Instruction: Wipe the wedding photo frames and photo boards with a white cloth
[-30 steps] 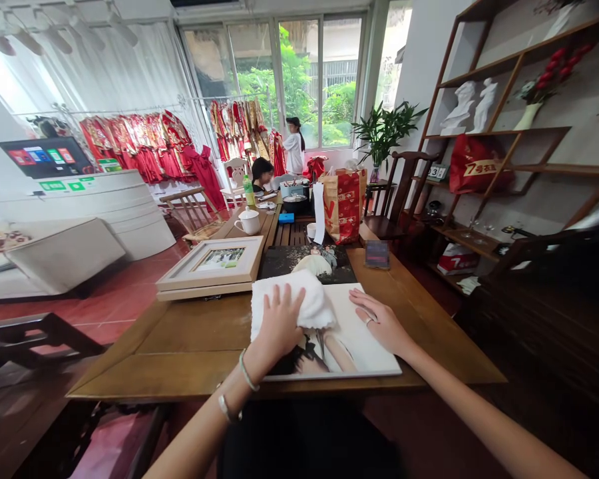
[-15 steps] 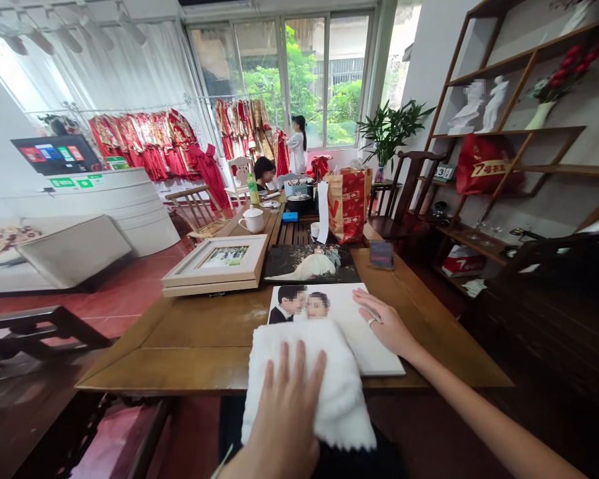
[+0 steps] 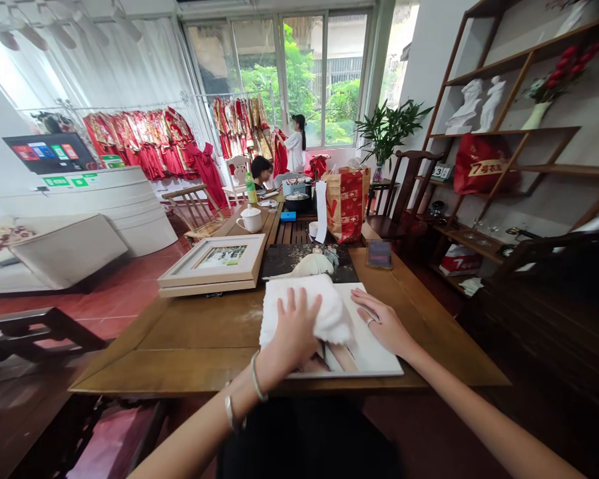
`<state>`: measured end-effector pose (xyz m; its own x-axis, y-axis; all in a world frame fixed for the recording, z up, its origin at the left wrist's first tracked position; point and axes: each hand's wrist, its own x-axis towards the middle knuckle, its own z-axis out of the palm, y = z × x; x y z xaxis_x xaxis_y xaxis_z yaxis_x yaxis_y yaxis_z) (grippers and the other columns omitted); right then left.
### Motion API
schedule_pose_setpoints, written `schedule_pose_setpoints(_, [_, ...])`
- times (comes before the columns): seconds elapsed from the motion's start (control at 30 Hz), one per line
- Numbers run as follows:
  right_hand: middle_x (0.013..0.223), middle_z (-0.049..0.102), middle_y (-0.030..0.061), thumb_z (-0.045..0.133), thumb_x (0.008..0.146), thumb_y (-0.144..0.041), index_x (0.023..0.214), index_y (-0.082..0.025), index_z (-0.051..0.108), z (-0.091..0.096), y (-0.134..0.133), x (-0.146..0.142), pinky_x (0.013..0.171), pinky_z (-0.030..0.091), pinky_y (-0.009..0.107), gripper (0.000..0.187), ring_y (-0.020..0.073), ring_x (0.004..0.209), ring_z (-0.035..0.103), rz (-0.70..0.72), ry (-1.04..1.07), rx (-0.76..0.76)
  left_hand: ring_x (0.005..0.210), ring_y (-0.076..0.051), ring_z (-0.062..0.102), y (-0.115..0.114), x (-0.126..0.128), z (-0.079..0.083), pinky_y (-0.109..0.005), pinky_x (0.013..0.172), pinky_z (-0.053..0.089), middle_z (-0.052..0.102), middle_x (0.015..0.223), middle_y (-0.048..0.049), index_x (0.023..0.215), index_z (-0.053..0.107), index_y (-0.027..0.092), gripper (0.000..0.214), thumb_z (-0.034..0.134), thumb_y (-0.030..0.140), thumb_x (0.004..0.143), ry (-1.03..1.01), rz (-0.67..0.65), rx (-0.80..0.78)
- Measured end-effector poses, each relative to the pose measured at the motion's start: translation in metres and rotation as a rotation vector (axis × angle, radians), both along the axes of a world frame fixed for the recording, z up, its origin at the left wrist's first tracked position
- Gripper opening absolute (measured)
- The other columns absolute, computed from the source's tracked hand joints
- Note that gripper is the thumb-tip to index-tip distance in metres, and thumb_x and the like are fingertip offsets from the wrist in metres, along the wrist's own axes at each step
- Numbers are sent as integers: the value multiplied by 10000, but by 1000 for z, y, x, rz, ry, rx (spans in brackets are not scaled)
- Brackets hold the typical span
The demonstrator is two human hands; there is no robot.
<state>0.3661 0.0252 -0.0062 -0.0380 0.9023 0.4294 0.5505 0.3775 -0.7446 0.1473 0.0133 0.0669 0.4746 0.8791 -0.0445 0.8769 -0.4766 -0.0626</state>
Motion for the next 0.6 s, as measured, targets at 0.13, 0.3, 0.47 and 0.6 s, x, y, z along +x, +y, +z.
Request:
schedule_pose_setpoints(0.13, [1294,581,96,505,844,-308,1103,-221,670,5,1,-1,1072,351,475,320,247,1253,484,18,29,3,1358,-445,-22,-53,2,-9,-626,1052,111,103,1518,-186,1459,148,229,922,602,217,657,-50,-181,-68])
schedule_pose_setpoints(0.3, [1306,570,97,473,854,-316,1130,-208,655,10,0,0,1074,344,458,348,245,1265,471,24,62,-31,1364,-434,-20,-65,5,-9,-616,1060,119,83,1524,-174,1463,115,238,932,616,292,678,-83,-272,-71])
schedule_pose_setpoints(0.47, [1312,567,92,437,857,-329,1209,-198,594,10,-4,1,1033,389,440,407,254,1226,512,-45,104,-50,1346,-440,156,-14,25,4,-601,1028,224,214,1483,-206,1447,199,185,820,605,276,741,2,-157,-4])
schedule_pose_setpoints(0.6, [1245,623,77,430,861,-331,1219,-221,575,10,-5,1,942,461,413,401,261,1135,580,-62,130,-30,1341,-415,205,18,43,7,-579,1022,251,254,1473,-192,1440,223,193,786,617,289,767,8,-140,63])
